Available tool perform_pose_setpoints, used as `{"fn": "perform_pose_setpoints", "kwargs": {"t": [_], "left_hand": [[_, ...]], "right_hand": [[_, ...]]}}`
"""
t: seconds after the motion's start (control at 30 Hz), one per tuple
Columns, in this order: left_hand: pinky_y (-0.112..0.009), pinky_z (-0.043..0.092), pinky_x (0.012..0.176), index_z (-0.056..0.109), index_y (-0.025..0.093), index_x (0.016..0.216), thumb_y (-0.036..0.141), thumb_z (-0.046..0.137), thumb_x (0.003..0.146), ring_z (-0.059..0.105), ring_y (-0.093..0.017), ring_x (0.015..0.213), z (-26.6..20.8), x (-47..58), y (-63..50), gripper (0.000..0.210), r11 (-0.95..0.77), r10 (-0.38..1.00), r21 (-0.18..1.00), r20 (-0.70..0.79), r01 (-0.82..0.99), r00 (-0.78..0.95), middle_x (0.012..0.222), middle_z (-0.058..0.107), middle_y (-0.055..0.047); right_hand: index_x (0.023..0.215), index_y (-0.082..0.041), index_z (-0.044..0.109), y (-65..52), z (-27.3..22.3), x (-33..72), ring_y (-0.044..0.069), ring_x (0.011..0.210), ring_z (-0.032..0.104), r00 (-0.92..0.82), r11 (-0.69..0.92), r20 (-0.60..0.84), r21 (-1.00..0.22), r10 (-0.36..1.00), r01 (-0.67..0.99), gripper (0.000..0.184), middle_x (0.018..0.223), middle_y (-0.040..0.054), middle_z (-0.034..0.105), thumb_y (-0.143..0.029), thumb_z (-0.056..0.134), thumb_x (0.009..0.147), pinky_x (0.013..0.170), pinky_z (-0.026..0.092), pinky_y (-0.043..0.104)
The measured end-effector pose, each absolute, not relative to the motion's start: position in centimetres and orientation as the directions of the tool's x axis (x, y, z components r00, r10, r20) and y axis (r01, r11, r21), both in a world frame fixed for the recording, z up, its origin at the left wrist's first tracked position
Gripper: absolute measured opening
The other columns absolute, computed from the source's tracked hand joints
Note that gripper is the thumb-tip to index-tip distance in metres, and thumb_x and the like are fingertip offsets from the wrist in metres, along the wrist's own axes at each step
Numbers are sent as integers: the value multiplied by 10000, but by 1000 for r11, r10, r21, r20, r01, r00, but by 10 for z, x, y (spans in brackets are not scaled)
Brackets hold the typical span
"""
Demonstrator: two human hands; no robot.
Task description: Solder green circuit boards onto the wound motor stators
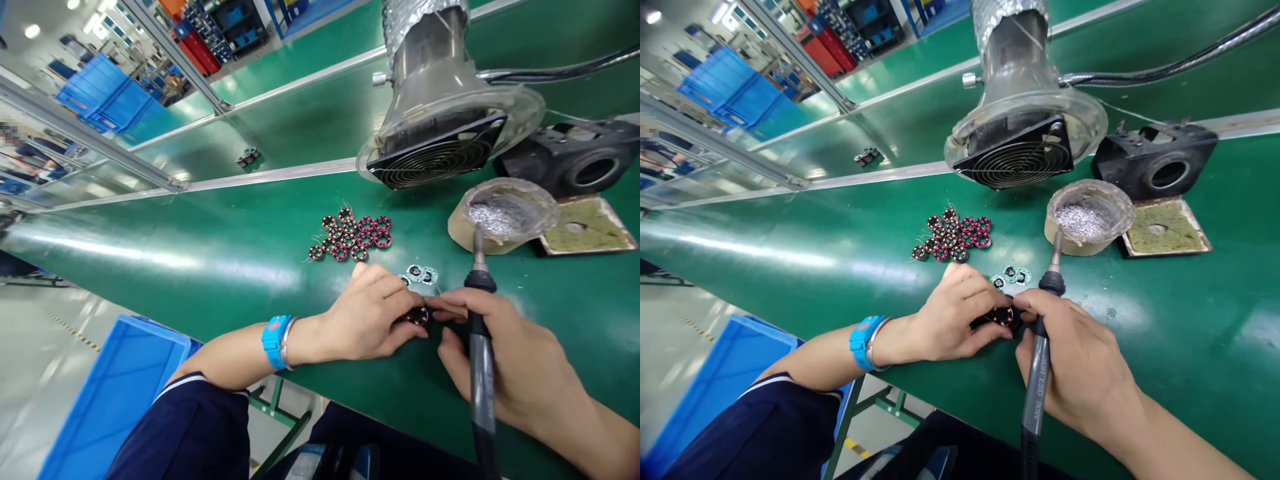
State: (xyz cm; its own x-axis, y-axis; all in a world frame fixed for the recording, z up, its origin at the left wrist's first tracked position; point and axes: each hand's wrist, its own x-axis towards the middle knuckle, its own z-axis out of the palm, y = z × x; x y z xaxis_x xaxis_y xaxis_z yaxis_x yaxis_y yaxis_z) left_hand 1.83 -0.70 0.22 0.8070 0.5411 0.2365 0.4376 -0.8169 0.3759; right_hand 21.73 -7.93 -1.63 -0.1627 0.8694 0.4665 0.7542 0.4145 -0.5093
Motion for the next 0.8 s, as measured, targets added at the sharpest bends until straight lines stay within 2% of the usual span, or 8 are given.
{"fn": "perform_pose_setpoints", "kwargs": {"t": [0.17,0.23,0.33,0.4,0.5,0.6,0.7,0.8], "left_hand": [[-317,441,784,651,140,959,492,643,900,561,-168,805,-3,17,-2,357,-789,574,428,255,441,779,859,661,-45],[-298,473,793,648,143,1012,520,656,881,586,-160,815,-1,13,5,399,-797,524,469,221,381,823,869,666,-41],[-298,515,843,614,143,1166,508,655,884,629,-175,922,1,6,14,463,-800,457,518,199,303,867,1001,686,-80],[-297,525,879,609,155,1199,434,635,919,637,-180,989,1,2,18,396,-834,401,497,243,242,883,1067,686,-98],[-261,520,856,671,195,1058,274,578,963,647,-149,944,1,-1,20,154,-888,309,432,314,155,898,995,705,-63],[-245,513,798,678,202,930,153,537,952,650,-128,855,2,-1,19,151,-900,275,424,373,100,886,911,710,-36],[-230,520,778,664,198,879,141,565,930,654,-117,821,3,-3,20,125,-879,305,474,467,56,830,868,703,-29],[-238,536,775,666,175,910,220,649,907,650,-125,808,2,-5,24,49,-842,356,538,501,39,789,857,690,-48]], "right_hand": [[1184,-175,477,-78,-16,216,185,682,699,-184,455,492,-515,851,726,303,868,49,717,-203,475,882,612,571,303],[1174,-180,478,-78,-17,216,186,666,693,-179,466,511,-514,840,720,295,860,47,716,-199,477,879,598,569,309],[1172,-202,479,-78,-18,216,181,663,686,-163,475,533,-526,831,705,300,870,35,714,-183,484,873,603,570,312],[1180,-222,485,-79,-19,215,177,692,686,-131,452,524,-549,841,703,314,896,22,710,-198,523,869,637,576,314],[1136,-241,538,-81,-22,211,160,680,661,-122,428,499,-562,858,708,289,867,-1,692,-248,602,854,629,560,295],[1113,-231,572,-80,-28,205,147,644,625,-161,450,499,-538,852,713,252,804,-8,671,-253,613,865,582,519,275],[1124,-240,572,-79,-31,200,126,608,587,-205,514,539,-520,817,682,267,737,-35,641,-170,596,868,579,492,256],[1068,-241,584,-79,-25,201,107,587,579,-224,558,556,-556,800,616,235,734,-42,647,-131,593,861,569,488,238]]}}
